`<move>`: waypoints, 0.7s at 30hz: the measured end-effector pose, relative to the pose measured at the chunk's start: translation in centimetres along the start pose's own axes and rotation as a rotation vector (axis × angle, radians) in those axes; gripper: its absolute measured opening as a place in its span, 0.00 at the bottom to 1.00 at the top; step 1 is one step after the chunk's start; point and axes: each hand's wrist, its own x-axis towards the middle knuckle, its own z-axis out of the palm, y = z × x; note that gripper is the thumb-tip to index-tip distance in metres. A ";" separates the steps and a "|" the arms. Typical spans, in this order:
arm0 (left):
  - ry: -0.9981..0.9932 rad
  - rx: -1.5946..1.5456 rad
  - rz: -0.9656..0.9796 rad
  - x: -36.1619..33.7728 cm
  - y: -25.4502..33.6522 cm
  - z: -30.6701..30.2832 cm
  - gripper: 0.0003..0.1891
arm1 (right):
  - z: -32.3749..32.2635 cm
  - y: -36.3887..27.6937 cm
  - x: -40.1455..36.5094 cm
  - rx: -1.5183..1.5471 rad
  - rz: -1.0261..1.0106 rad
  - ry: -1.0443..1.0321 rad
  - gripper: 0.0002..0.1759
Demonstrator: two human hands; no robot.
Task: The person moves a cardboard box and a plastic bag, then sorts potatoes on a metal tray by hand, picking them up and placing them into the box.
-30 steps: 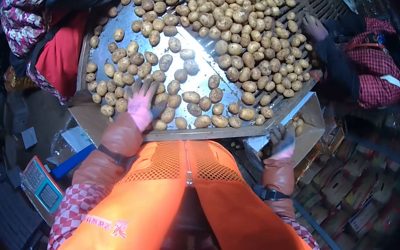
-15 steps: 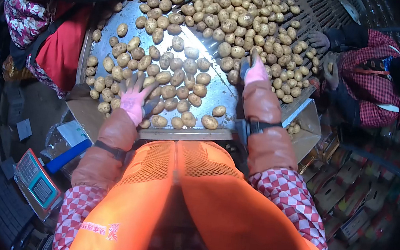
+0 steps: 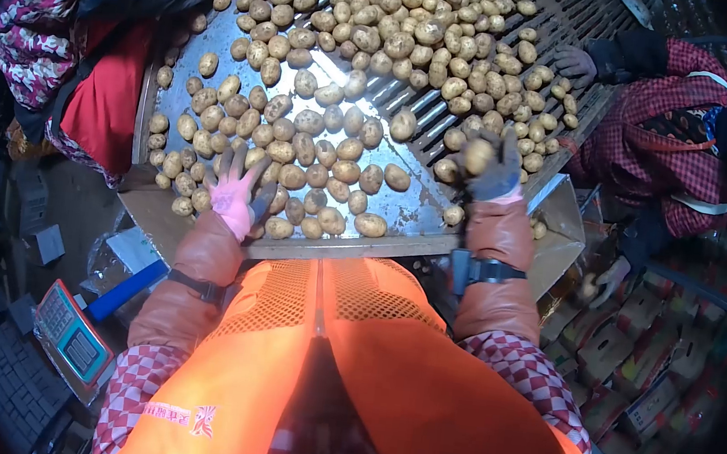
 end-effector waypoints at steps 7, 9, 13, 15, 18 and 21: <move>0.171 -0.120 -0.144 2.6 4.2 1.6 0.31 | -3.1 -1.2 10.1 -2.013 -0.032 0.024 0.30; 0.201 -0.165 0.042 2.7 6.2 0.7 0.33 | -7.1 0.3 16.7 -2.118 0.148 -0.113 0.26; -0.042 -0.142 0.478 2.9 5.6 -0.5 0.32 | -0.1 -3.2 11.6 -1.932 0.432 -0.322 0.26; -0.055 -0.161 0.345 2.4 2.6 -0.6 0.31 | 3.3 -4.2 10.1 -1.791 0.610 -0.458 0.26; 0.060 -0.062 0.313 -0.3 -0.7 -2.0 0.28 | 6.9 -1.8 3.5 -2.115 0.382 -0.315 0.31; 0.045 -0.045 0.067 -2.0 -3.8 -1.2 0.30 | 5.8 -0.1 2.7 -2.161 0.298 -0.429 0.30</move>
